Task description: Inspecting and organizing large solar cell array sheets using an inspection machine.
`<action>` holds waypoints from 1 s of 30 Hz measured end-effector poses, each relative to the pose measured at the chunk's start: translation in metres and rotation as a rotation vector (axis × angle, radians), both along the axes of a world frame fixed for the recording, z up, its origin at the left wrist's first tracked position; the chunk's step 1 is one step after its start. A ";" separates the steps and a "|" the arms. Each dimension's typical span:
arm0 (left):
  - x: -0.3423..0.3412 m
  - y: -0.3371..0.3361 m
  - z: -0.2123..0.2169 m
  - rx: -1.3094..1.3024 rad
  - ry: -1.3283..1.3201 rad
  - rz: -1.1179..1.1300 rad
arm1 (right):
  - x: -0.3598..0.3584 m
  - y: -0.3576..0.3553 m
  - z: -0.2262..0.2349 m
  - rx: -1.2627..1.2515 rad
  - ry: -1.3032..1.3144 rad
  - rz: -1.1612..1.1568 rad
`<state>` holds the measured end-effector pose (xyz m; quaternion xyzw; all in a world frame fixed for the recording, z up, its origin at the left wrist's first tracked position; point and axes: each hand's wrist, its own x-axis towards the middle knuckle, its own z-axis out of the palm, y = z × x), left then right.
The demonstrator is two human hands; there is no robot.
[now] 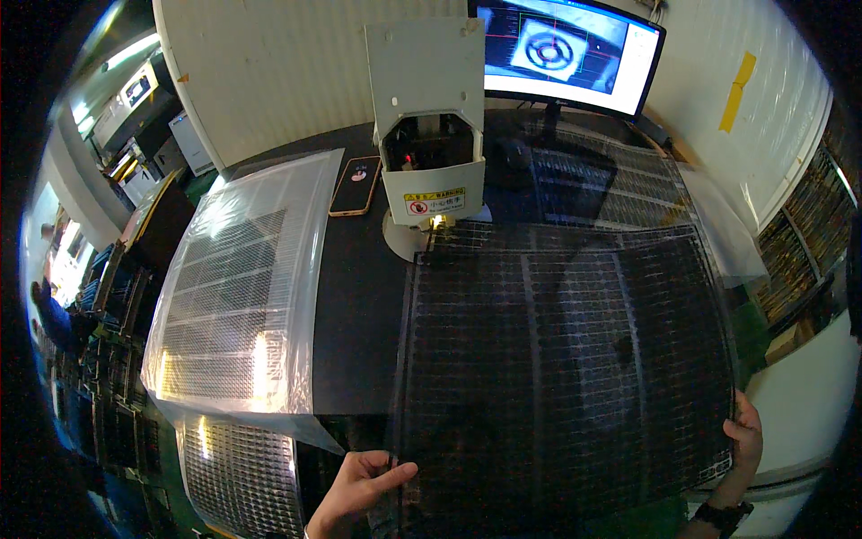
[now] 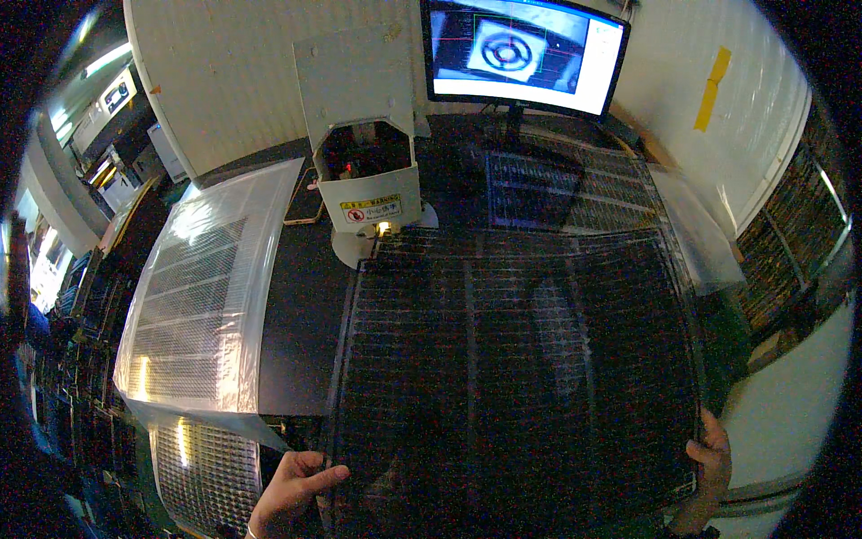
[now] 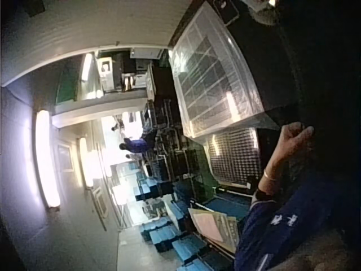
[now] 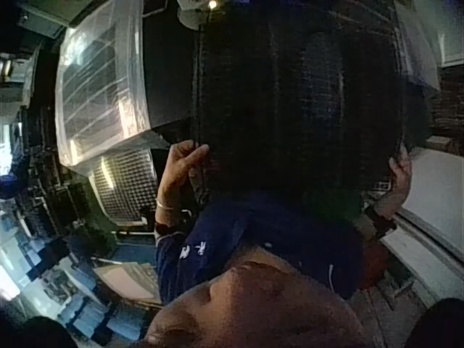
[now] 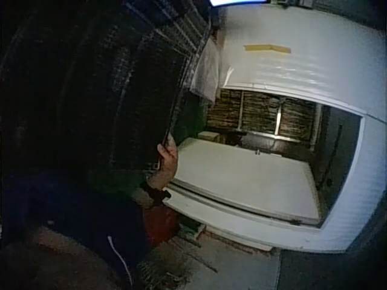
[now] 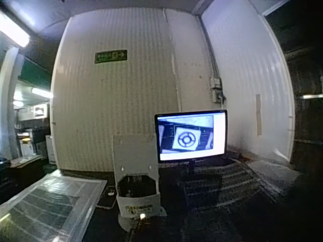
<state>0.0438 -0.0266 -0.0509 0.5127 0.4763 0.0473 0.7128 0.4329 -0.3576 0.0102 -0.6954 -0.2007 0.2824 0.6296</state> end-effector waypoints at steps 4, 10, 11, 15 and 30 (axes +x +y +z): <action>0.006 0.000 0.009 -0.005 -0.012 -0.001 | 0.004 -0.002 -0.005 -0.005 -0.032 -0.029; 0.008 0.000 0.013 -0.013 -0.014 -0.006 | -0.005 0.009 0.012 0.021 0.028 0.001; 0.011 -0.001 0.015 -0.024 -0.022 0.016 | -0.008 0.015 0.015 0.042 0.058 0.016; 0.009 -0.001 0.011 -0.037 -0.052 0.052 | -0.001 0.009 0.009 0.016 0.012 0.037; 0.001 -0.005 0.024 0.217 -0.076 -0.092 | 0.026 -0.036 0.001 -0.304 -0.330 -0.025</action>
